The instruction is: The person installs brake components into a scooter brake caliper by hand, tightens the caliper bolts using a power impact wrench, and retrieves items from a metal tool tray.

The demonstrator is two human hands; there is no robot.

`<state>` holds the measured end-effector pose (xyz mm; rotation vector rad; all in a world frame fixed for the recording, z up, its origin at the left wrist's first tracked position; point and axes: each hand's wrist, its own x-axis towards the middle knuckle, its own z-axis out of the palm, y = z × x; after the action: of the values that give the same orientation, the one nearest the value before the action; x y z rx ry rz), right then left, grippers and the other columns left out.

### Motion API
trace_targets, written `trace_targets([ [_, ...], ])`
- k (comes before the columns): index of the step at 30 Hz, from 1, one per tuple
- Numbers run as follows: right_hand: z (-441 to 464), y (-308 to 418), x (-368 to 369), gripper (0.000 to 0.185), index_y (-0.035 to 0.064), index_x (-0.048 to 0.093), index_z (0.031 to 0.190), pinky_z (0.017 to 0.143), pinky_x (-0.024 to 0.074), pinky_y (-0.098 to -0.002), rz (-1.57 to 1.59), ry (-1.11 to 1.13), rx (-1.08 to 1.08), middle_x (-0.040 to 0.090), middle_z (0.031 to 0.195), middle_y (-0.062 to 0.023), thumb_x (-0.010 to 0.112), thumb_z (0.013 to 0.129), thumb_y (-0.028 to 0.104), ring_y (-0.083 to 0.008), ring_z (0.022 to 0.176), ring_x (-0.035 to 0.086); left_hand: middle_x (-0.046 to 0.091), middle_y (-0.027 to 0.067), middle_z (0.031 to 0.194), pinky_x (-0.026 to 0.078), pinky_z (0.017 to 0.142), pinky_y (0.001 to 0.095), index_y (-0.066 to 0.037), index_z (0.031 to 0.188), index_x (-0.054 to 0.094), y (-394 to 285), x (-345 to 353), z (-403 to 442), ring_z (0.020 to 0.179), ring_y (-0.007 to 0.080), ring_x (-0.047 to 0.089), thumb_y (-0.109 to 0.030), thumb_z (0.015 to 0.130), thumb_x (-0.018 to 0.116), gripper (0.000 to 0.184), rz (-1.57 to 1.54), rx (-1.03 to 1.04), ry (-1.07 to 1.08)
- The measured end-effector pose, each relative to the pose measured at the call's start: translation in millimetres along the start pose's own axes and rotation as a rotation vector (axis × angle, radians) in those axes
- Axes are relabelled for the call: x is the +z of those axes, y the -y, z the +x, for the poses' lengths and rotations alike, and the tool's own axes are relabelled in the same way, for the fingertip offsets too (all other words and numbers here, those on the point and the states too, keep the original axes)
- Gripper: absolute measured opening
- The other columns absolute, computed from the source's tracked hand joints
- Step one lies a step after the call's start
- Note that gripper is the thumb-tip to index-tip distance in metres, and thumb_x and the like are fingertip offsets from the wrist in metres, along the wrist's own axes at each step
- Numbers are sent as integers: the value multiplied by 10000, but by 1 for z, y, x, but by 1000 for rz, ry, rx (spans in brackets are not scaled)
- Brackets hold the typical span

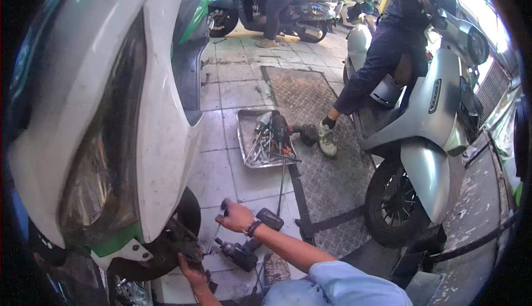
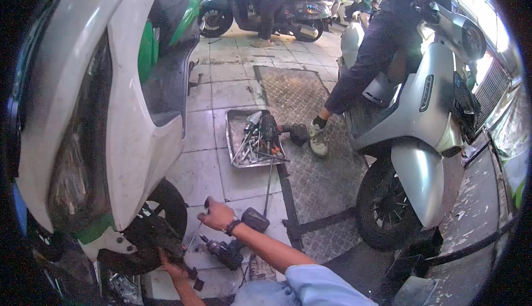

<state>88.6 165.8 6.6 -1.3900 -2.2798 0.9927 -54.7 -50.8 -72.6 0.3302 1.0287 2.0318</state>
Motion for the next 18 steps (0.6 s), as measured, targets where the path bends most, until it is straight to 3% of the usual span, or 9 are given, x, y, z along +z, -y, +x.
trace_targets([
  [1,-16,-14,7,460,57,580,1230,778,539,-539,49,-117,-16,699,940,-271,667,866,324,-453,900,675,599,96,1324,462,1020,419,-62,1446,480,10,-9,0,1142,258,594,-462,1019,541,589,64,50,-9],
  [3,-43,-49,19,555,68,454,1374,776,536,-517,-8,51,-181,694,966,-239,647,897,278,-438,896,676,610,85,1281,457,1011,418,-61,1439,482,-8,23,0,1109,247,597,-468,1025,528,583,15,-30,-119],
  [5,-86,-56,21,610,18,405,1415,753,531,-515,141,384,-53,679,1063,-245,640,890,220,-452,890,669,598,98,1319,433,1044,423,-55,1438,489,2,15,4,1172,248,570,-480,1028,520,592,70,-29,-35],
  [7,-150,-58,32,612,0,400,1413,734,532,-500,152,241,-153,674,1040,-234,641,880,180,-441,861,671,555,123,1403,400,1091,421,-48,1459,473,12,23,8,1256,264,531,-459,1027,539,600,221,13,-211],
  [8,-167,-59,32,623,8,404,1412,729,535,-501,271,356,-138,670,1010,-213,650,864,169,-430,856,666,487,135,1493,369,1131,406,-31,1479,451,8,26,10,1323,275,495,-433,1021,566,620,346,13,-190],
  [10,-174,-33,16,635,15,408,1412,724,539,-501,406,468,-111,665,980,-192,660,847,159,-419,852,661,510,136,1467,388,1106,390,-1,1441,481,-4,58,11,1289,257,514,-418,1019,584,603,446,58,-247],
  [12,-140,16,-28,592,30,444,1387,722,535,-485,462,315,-839,625,858,-183,640,840,144,-409,844,647,532,138,1440,408,1081,375,30,1404,511,14,37,10,1255,239,534,-404,1017,602,588,559,101,-304],
  [17,-80,78,-3,258,33,584,1111,756,534,-457,44,236,-1298,604,837,-99,579,898,178,-356,845,644,557,132,1380,415,1070,391,11,1388,528,13,24,9,1230,240,545,-402,997,617,576,428,5,-243],
  [18,-63,95,-3,228,34,604,1062,726,535,-470,15,145,-1285,619,832,-114,590,897,192,-354,833,653,562,131,1368,416,1067,394,8,1385,531,11,26,10,1225,240,548,-402,993,620,574,437,-3,-227],
])
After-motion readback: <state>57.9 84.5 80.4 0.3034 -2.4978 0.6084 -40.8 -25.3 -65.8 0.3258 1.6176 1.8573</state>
